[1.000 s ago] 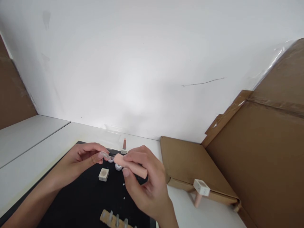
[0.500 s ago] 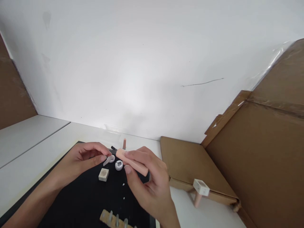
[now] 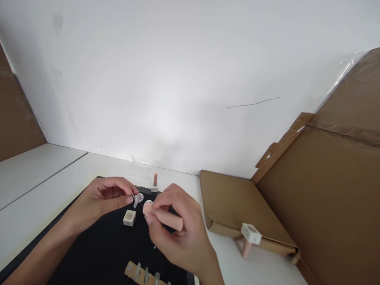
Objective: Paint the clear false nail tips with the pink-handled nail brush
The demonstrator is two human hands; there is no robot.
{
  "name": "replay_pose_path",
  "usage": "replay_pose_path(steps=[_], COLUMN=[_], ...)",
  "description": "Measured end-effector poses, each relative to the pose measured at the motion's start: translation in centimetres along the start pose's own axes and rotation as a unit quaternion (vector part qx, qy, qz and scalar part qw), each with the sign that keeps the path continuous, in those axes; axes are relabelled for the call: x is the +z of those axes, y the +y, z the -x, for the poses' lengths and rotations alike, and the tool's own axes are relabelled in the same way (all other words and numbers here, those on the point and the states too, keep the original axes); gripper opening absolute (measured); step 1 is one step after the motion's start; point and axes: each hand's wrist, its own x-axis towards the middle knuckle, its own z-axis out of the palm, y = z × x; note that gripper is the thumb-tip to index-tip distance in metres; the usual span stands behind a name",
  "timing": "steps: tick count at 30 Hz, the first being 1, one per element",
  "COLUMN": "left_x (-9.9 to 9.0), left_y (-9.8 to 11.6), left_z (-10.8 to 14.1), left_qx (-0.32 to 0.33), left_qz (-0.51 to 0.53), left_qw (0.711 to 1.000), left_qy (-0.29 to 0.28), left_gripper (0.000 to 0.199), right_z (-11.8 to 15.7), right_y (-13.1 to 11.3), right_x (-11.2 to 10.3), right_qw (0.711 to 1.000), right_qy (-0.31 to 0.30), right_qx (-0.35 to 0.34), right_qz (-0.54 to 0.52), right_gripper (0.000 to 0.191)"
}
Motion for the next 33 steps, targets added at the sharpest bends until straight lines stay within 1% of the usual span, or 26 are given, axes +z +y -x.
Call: replay_pose_path(steps=[3,7,10,14,21,23,25,28,30,33], left_x=[-0.03,0.09,0.27,0.38,0.28,0.25,0.23,0.2,0.18,0.14], left_y=[-0.19,-0.14,0.03,-0.06,-0.24,-0.16,-0.1,-0.09,-0.12,-0.16], left_z=[0.13,0.33,0.4,0.33,0.06,0.04,0.07,0.19,0.24,0.22], left_qx=[0.011,0.013,0.013,0.012,0.015,0.011,0.005,-0.001,-0.003,-0.005], left_qz=[0.0,0.012,0.01,0.004,-0.01,-0.012,-0.012,-0.012,-0.01,-0.006], left_qw=[1.0,1.0,0.999,0.999,0.999,0.999,1.0,0.999,0.999,0.999], left_qy=[-0.008,-0.026,-0.034,-0.037,-0.031,-0.029,-0.029,-0.03,-0.032,-0.033], left_gripper=[0.005,0.002,0.002,0.002,0.001,0.001,0.002,0.002,0.002,0.001], right_z=[-0.21,-0.38,-0.31,-0.14,0.13,0.12,0.05,-0.13,-0.21,-0.22], right_y=[-0.06,0.09,0.27,0.45,0.39,0.3,0.23,0.19,0.19,0.21], right_x=[0.11,0.25,0.24,0.15,-0.06,-0.13,-0.16,-0.12,-0.07,0.01], right_qw=[0.999,0.998,0.999,0.999,0.999,1.0,0.999,0.997,0.998,0.998], right_qy=[-0.033,-0.047,-0.04,-0.021,0.011,-0.004,-0.038,-0.072,-0.067,-0.043], right_qx=[-0.019,-0.029,-0.017,0.016,0.025,0.013,0.002,0.008,0.022,0.042], right_qz=[-0.004,0.004,0.024,0.044,0.024,0.005,-0.01,-0.007,0.007,0.024], right_gripper=[0.022,0.023,0.022,0.019,0.018,0.019,0.021,0.022,0.021,0.017])
